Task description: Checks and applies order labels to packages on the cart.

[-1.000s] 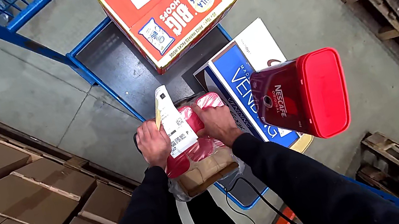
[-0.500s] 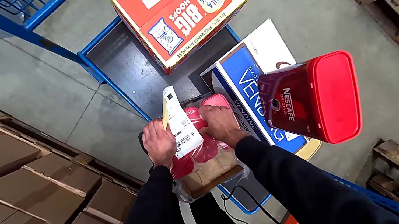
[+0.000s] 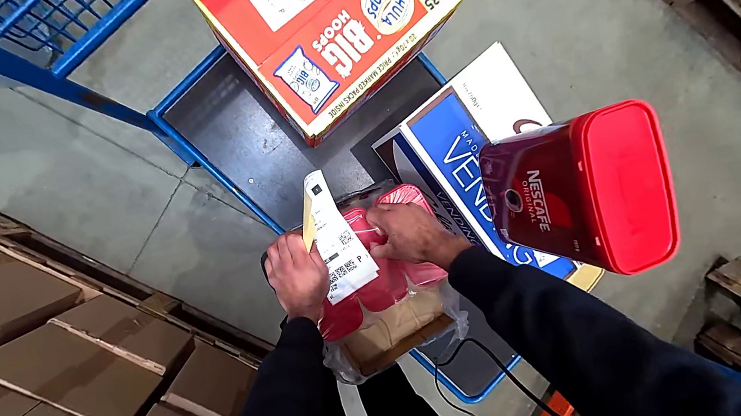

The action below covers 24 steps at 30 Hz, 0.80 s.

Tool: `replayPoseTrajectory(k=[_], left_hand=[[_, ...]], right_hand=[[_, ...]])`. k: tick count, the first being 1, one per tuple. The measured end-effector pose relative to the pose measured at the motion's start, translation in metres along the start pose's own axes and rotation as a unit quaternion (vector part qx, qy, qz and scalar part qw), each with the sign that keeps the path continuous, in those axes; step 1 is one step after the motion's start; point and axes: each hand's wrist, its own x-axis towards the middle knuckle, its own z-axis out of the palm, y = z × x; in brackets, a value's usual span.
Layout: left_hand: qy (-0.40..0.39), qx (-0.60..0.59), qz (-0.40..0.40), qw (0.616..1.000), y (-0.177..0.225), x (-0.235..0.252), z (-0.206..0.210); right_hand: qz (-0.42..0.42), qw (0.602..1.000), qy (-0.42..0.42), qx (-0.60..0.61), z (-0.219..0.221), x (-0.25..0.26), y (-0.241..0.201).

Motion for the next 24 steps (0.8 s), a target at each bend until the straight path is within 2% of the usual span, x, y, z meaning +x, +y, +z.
replayPoseTrajectory(k=[5,11,12,14,15,16,18,21,24], left_hand=[[-0.002,0.007,-0.007,1.0,0.0,0.006,0.005],[0.006,0.011,-0.004,1.0,0.001,0.006,0.007],[0.005,0.007,0.003,1.0,0.0,0.005,0.005],[0.009,0.004,-0.01,1.0,-0.001,0.006,0.007],[0.007,0.003,-0.016,1.0,-0.001,0.006,0.007],[0.005,0.006,-0.018,1.0,0.0,0.007,0.007],[0.007,0.011,-0.016,1.0,0.0,0.007,0.008],[0.014,0.012,-0.011,1.0,-0.002,0.008,0.008],[0.003,0.003,-0.019,1.0,0.001,0.006,0.006]], right_hand=[[0.014,0.998,0.065,0.017,0.015,0.006,0.005],[-0.009,0.983,0.081,0.167,0.009,0.004,0.026],[0.004,0.965,0.106,0.24,0.007,0.001,0.029],[0.05,0.886,0.173,0.427,0.002,-0.012,0.033],[0.071,0.867,0.192,0.454,0.001,-0.022,0.033],[0.086,0.876,0.195,0.433,-0.002,-0.036,0.031],[0.086,0.917,0.194,0.338,-0.006,-0.055,0.037],[0.059,0.976,0.166,0.128,-0.019,-0.061,0.049],[-0.021,0.992,0.121,-0.042,-0.012,-0.065,0.041]])
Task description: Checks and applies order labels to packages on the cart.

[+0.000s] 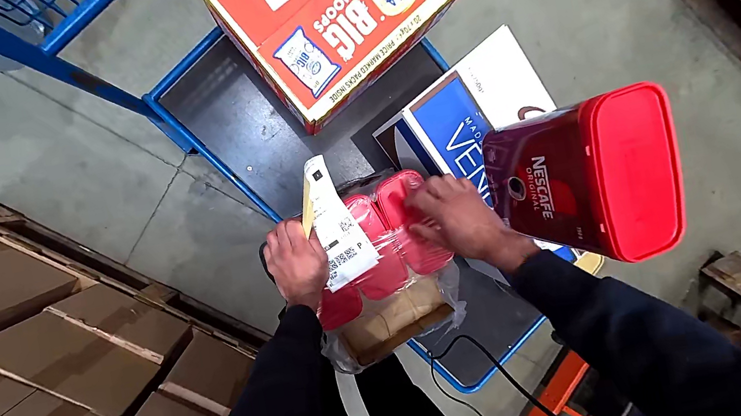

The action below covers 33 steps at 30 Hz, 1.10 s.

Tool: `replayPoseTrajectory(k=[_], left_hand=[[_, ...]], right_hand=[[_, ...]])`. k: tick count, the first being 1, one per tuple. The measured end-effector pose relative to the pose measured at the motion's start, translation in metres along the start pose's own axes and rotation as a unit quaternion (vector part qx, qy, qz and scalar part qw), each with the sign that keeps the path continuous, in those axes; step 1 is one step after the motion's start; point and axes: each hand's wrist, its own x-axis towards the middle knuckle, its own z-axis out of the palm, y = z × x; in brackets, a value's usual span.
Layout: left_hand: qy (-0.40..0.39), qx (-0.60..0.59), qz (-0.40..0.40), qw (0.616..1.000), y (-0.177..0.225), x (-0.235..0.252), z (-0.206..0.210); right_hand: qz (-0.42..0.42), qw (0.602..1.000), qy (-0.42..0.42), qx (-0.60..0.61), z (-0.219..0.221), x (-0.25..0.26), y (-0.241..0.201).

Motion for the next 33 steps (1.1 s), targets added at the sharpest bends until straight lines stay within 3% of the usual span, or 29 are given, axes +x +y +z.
replayPoseTrajectory(k=[3,12,22,27,30,31,33], left_hand=[[0.004,-0.002,-0.003,1.0,0.001,0.001,0.001],[-0.001,0.002,-0.006,1.0,0.0,0.0,0.001],[0.011,0.002,-0.001,1.0,0.0,-0.002,0.001],[0.006,0.001,-0.003,1.0,0.001,-0.001,0.002],[0.008,-0.006,0.0,1.0,0.001,-0.001,0.002],[0.007,-0.007,0.001,1.0,0.0,-0.001,0.002],[0.007,-0.007,-0.001,1.0,0.0,0.001,0.001]], right_hand=[[-0.042,0.997,-0.016,-0.06,0.017,-0.002,-0.018],[0.051,0.991,-0.122,0.003,0.036,-0.003,-0.042],[0.064,0.996,-0.022,0.055,0.07,-0.012,-0.042],[0.079,0.984,-0.003,0.161,0.066,-0.014,-0.027],[0.126,0.951,0.044,0.28,0.064,-0.017,-0.024],[0.154,0.922,0.07,0.349,0.06,-0.021,-0.024],[0.241,0.813,0.127,0.515,0.043,-0.032,-0.016]])
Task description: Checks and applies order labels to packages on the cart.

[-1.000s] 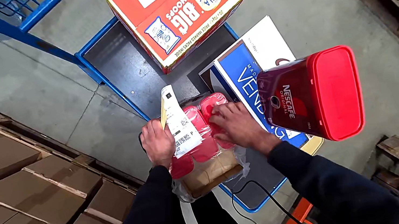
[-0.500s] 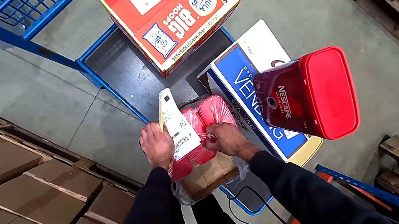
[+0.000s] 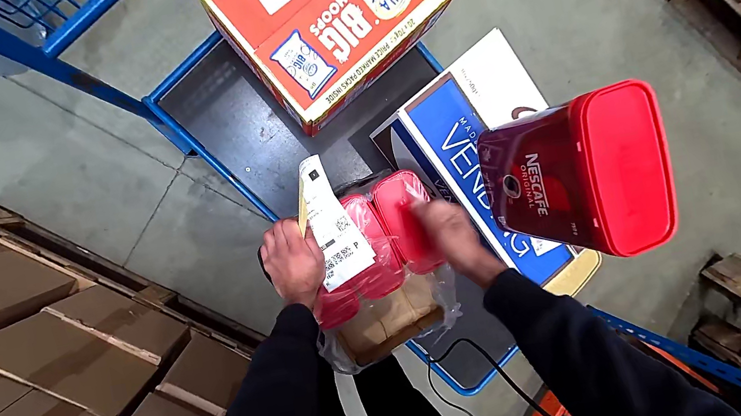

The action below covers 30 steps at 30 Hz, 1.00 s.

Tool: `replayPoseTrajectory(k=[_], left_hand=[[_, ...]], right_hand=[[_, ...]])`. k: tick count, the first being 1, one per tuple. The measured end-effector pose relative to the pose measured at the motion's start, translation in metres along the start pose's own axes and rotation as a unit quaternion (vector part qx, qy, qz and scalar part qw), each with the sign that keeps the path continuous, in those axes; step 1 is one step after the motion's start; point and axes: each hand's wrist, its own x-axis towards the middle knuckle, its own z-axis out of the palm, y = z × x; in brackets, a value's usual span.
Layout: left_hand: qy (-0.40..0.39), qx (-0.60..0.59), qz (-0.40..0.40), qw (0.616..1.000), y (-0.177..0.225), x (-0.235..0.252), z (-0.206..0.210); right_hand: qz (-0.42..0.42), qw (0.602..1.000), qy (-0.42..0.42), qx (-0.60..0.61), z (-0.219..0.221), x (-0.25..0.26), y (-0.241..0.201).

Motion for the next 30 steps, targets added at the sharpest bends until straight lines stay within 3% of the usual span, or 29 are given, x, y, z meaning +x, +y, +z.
replayPoseTrajectory(k=[2,4,5,7,8,10,13,16,20,24,28,30], left_hand=[[0.013,0.001,-0.003,1.0,0.0,0.004,0.001],[0.012,0.001,-0.002,1.0,0.001,0.005,0.003],[0.013,0.001,-0.002,1.0,0.0,0.006,0.003],[0.014,0.0,-0.003,1.0,-0.001,0.006,0.004],[0.013,0.001,-0.003,1.0,0.0,0.004,0.004],[0.01,0.0,-0.006,1.0,0.002,0.004,0.003],[0.02,-0.003,-0.006,1.0,0.002,0.005,0.003],[0.017,0.001,-0.007,1.0,0.002,0.004,0.001],[0.025,0.003,-0.005,1.0,0.004,0.005,0.003],[0.024,0.006,-0.007,1.0,0.004,0.003,0.001],[-0.005,0.0,-0.01,1.0,0.003,-0.002,-0.002],[-0.013,-0.003,-0.01,1.0,0.002,-0.004,-0.003]], right_hand=[[0.047,0.993,0.061,0.095,-0.023,-0.001,0.004],[-0.023,0.998,0.005,-0.058,-0.042,-0.016,0.009],[-0.08,0.975,-0.034,-0.205,-0.046,-0.018,0.005],[-0.136,0.869,-0.075,-0.471,-0.049,-0.018,-0.012],[-0.138,0.832,-0.074,-0.532,-0.051,-0.02,-0.017],[-0.171,0.797,-0.043,-0.578,-0.049,-0.021,-0.018],[-0.205,0.812,-0.08,-0.54,-0.03,-0.031,-0.009],[-0.149,0.823,-0.154,-0.527,-0.009,-0.053,0.018],[-0.128,0.832,-0.116,-0.528,0.003,-0.067,0.044],[-0.17,0.801,-0.089,-0.567,0.013,-0.057,0.041],[-0.21,0.787,-0.171,-0.555,-0.001,-0.051,0.039],[-0.184,0.808,-0.201,-0.522,-0.01,-0.051,0.037]])
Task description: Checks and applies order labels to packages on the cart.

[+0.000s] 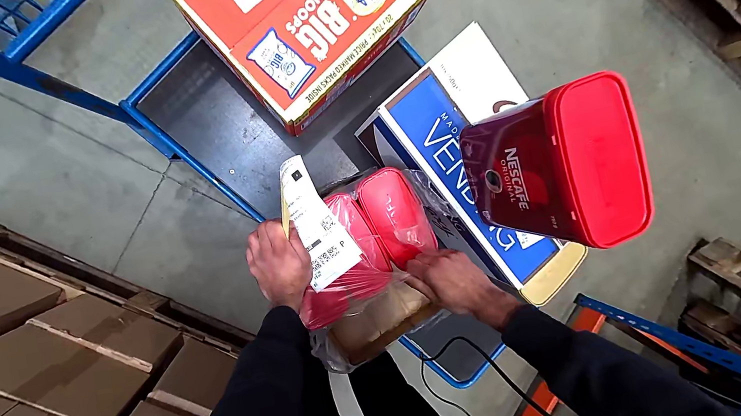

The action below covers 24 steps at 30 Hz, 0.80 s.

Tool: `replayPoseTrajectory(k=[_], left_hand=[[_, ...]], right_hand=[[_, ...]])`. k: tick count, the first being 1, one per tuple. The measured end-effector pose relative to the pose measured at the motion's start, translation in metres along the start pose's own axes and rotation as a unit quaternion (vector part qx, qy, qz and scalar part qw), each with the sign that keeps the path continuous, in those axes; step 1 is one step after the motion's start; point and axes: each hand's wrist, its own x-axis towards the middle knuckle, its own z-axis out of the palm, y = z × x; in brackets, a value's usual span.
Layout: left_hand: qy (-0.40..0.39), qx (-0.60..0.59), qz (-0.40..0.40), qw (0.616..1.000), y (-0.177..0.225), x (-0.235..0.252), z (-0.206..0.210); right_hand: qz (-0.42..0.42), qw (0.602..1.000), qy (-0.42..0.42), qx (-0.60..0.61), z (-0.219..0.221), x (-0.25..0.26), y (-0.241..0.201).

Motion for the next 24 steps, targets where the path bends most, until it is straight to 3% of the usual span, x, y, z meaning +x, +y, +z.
replayPoseTrajectory(k=[3,4,6,8,10,12,16,19,24], left_hand=[[-0.003,0.0,0.003,1.0,0.001,-0.002,-0.001],[0.001,0.0,0.004,1.0,0.0,0.001,0.0],[0.018,0.002,0.001,1.0,-0.001,0.006,0.003],[0.023,0.006,0.0,1.0,-0.002,0.007,0.004],[0.015,0.004,0.003,1.0,-0.001,0.005,0.002],[-0.006,0.001,0.006,1.0,-0.001,0.0,0.0],[0.005,-0.002,0.004,1.0,-0.002,0.002,0.002],[-0.005,-0.004,-0.001,1.0,-0.001,-0.001,0.0],[0.012,0.001,-0.002,1.0,0.001,0.003,0.002]], right_hand=[[0.068,0.977,0.042,0.199,0.013,-0.013,0.005],[0.104,0.947,0.086,0.293,0.019,-0.017,0.008],[0.211,0.846,0.177,0.457,0.024,-0.038,0.02],[0.318,0.797,0.201,0.472,0.026,-0.065,0.039],[0.392,0.819,0.151,0.391,0.026,-0.087,0.043],[0.408,0.848,0.149,0.303,0.015,-0.091,0.026],[0.224,0.915,0.234,0.241,-0.004,-0.053,-0.027],[0.165,0.947,0.185,0.207,0.003,-0.021,-0.048],[0.077,0.982,0.162,0.065,0.014,-0.004,-0.048]])
